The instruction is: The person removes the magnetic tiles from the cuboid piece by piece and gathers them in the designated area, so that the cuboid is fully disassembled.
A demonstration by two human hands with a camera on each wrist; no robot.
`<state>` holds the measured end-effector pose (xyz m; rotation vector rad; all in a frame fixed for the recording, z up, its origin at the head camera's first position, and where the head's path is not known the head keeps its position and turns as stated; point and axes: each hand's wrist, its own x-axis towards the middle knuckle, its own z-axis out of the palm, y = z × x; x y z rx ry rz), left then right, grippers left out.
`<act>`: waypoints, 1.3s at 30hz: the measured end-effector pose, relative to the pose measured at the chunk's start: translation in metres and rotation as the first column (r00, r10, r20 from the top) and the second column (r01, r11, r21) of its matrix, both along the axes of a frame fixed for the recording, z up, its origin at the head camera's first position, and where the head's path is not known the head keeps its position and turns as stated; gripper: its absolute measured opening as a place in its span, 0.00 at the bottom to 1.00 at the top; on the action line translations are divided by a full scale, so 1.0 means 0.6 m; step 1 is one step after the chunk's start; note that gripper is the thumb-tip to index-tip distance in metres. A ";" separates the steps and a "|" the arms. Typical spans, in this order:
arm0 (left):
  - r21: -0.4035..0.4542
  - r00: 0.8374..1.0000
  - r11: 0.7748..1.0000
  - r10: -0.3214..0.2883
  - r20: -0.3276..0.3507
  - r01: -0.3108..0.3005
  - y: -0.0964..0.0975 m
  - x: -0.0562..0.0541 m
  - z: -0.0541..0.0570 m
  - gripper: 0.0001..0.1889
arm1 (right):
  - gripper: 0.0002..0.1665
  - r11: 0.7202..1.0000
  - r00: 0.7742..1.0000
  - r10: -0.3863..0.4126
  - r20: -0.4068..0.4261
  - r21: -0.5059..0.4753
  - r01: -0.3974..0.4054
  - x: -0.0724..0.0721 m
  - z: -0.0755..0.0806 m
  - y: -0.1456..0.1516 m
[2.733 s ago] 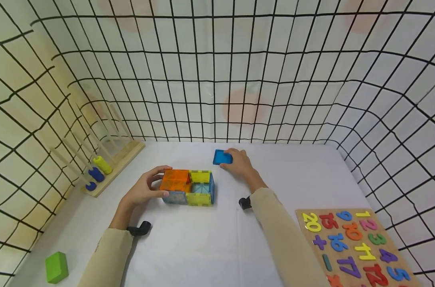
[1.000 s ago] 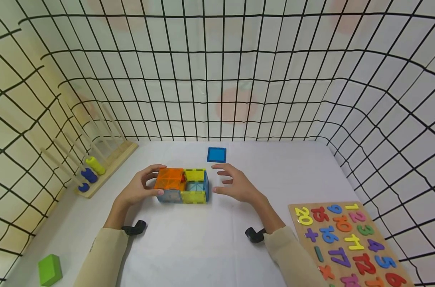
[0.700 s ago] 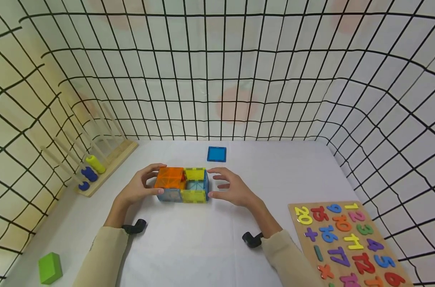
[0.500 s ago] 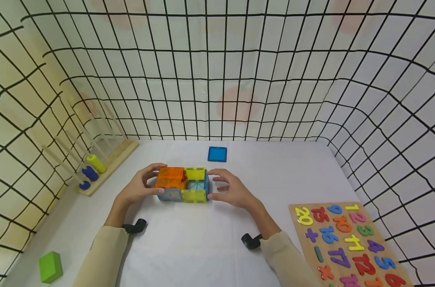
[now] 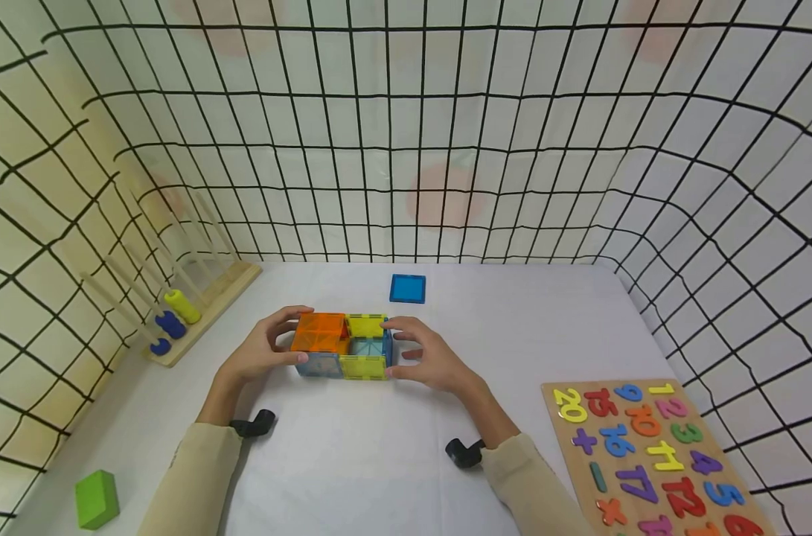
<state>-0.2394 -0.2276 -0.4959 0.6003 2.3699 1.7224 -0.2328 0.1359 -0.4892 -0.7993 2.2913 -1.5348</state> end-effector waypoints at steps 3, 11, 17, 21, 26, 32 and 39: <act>-0.003 1.000 1.000 -0.001 0.001 0.001 0.002 0.000 0.001 0.44 | 0.47 1.000 1.000 -0.005 0.000 0.013 0.005 0.001 0.000 -0.002; 0.006 1.000 1.000 0.004 0.004 -0.004 0.004 0.002 0.004 0.43 | 0.48 0.999 1.000 -0.021 0.004 0.041 0.021 0.005 0.004 -0.003; 0.003 1.000 1.000 0.001 0.004 -0.001 0.005 0.000 0.003 0.42 | 0.49 0.997 0.998 -0.061 0.034 0.045 0.059 0.007 0.002 -0.006; -0.001 1.000 1.000 -0.003 0.003 0.003 0.006 0.001 0.005 0.42 | 0.49 0.995 0.995 -0.094 0.044 0.048 0.092 0.008 -0.002 -0.010; 0.010 1.000 1.000 -0.009 0.003 0.009 0.006 0.003 0.007 0.43 | 0.49 0.994 0.993 -0.106 0.045 0.036 0.104 0.006 -0.007 -0.010; 0.027 1.000 1.000 -0.010 0.009 0.010 0.005 0.003 0.002 0.43 | 0.49 0.990 0.991 -0.128 0.034 0.056 0.126 0.003 -0.011 -0.009; 0.025 1.000 1.000 -0.013 0.004 0.013 0.004 0.002 0.003 0.43 | 0.60 0.986 0.986 -0.164 0.039 0.046 0.162 0.004 -0.004 -0.007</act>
